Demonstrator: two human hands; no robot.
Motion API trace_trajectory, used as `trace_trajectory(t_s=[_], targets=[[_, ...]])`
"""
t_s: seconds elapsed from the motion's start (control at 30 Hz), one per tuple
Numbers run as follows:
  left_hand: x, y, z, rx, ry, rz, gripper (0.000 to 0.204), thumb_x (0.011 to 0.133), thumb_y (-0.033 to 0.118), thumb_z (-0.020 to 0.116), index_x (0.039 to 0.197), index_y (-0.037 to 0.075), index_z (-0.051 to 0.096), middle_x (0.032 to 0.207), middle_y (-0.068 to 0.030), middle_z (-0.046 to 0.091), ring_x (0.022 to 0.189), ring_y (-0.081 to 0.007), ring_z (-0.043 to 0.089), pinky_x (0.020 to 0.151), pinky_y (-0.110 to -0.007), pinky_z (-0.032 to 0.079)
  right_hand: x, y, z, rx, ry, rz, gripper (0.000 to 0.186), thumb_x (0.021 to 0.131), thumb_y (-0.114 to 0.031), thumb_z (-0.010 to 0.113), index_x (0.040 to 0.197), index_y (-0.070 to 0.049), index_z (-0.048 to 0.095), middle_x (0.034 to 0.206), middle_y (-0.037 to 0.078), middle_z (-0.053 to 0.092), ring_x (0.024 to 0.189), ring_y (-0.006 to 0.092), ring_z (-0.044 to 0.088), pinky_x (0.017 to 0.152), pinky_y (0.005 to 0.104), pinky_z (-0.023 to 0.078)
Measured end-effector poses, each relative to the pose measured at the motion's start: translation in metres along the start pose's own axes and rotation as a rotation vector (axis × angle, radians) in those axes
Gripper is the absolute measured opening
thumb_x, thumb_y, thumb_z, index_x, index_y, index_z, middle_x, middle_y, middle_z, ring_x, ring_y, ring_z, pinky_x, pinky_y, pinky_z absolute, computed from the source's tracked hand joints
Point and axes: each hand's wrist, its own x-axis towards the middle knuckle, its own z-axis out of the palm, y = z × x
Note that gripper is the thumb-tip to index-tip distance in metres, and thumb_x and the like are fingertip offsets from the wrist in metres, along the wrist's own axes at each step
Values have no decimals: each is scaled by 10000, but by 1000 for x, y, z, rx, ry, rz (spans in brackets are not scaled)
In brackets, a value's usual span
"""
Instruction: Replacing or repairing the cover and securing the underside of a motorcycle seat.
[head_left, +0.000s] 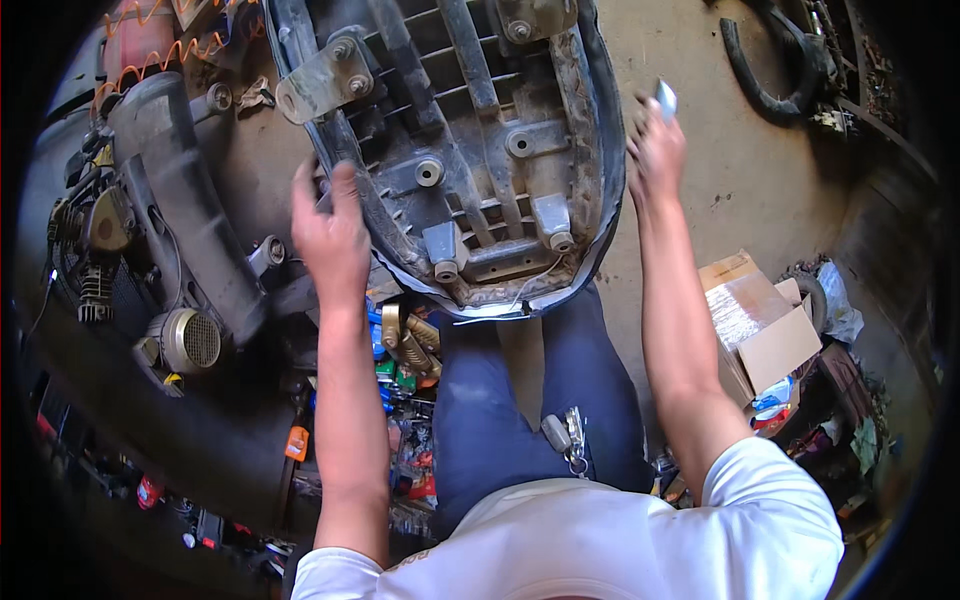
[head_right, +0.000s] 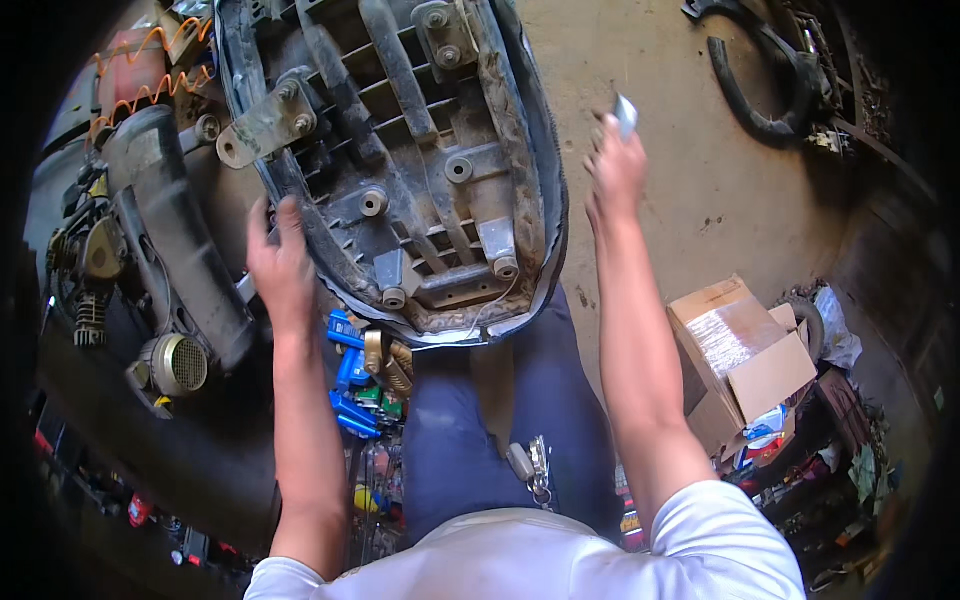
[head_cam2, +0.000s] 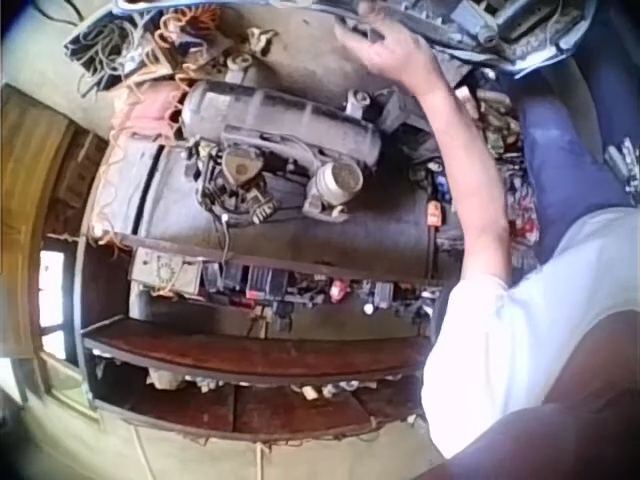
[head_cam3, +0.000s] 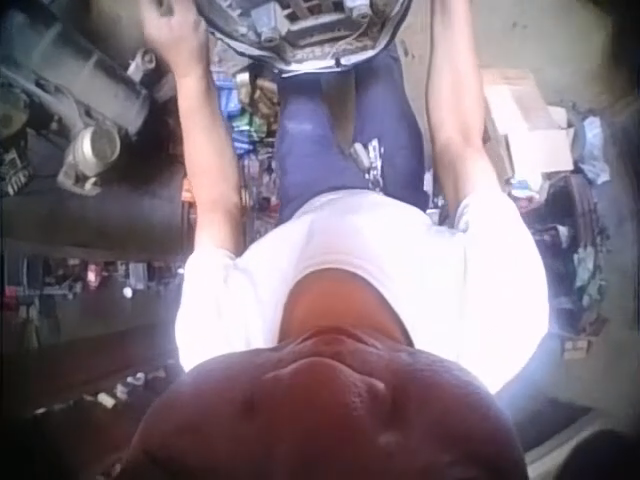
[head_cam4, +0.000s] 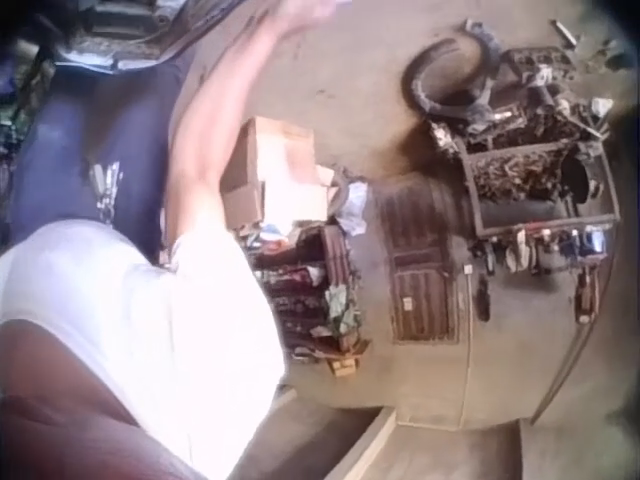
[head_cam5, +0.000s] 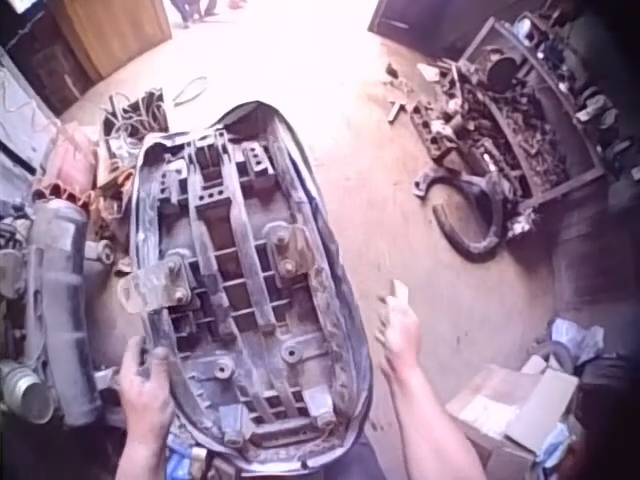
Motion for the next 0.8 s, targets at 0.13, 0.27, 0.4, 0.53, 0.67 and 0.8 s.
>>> trace_trajectory(t_s=[0.13, 0.27, 0.4, 0.53, 0.67, 0.8], targets=[[-54, 31, -25, -324, 43, -266, 482, 1127, 374, 511, 1347, -35, 642, 1235, -171, 696, 1178, -269, 647, 1060, -394, 470, -123, -35, -50, 135, -59, 83, 320, 1113, -296, 563, 1210, -8, 664, 778, -43, 533, 606, 59, 432, 553, 239, 361], [-130, 86, 20, -515, -515, 177, 501, 1138, 354, 404, 1363, -20, 652, 1344, -185, 674, 1307, -341, 596, 1116, -459, 436, -227, -63, -61, -23, -601, 164, 405, 1128, -251, 530, 1418, 18, 615, 1139, 62, 717, 970, 118, 656, 878, 295, 531], [-158, 100, 71, -116, -597, 444, 459, 998, 232, 587, 1381, -10, 655, 1384, -224, 646, 1311, -424, 583, 1161, -524, 380, -281, -47, -55, -58, -469, 281, 409, 1152, -193, 468, 1506, 7, 505, 1445, 78, 598, 1309, 172, 566, 1161, 359, 428], [-179, 97, 79, 93, -818, 373, 416, 993, 136, 546, 1366, -19, 651, 1297, -259, 667, 1218, -445, 610, 1085, -507, 440, -270, -33, -87, 111, -469, 503, 331, 1147, -244, 500, 1389, -36, 587, 1179, 48, 652, 1069, 117, 645, 926, 294, 550], [-172, 98, 87, -2, -791, 465, 356, 989, 83, 590, 1317, -34, 664, 1243, -246, 689, 1166, -435, 632, 1041, -496, 486, -236, -16, -132, 84, -226, 658, 315, 1145, -385, 488, 1099, -89, 585, 805, -12, 525, 558, 99, 503, 518, 301, 467], [-163, 88, 73, -56, -663, 353, 291, 1053, 63, 531, 1262, -93, 660, 1150, -221, 703, 1052, -370, 679, 958, -443, 537, -216, 48, -186, 300, -89, 517, 545, 1149, -451, 323, 1270, -30, 647, 805, -20, 536, 662, 108, 488, 726, 331, 539]])
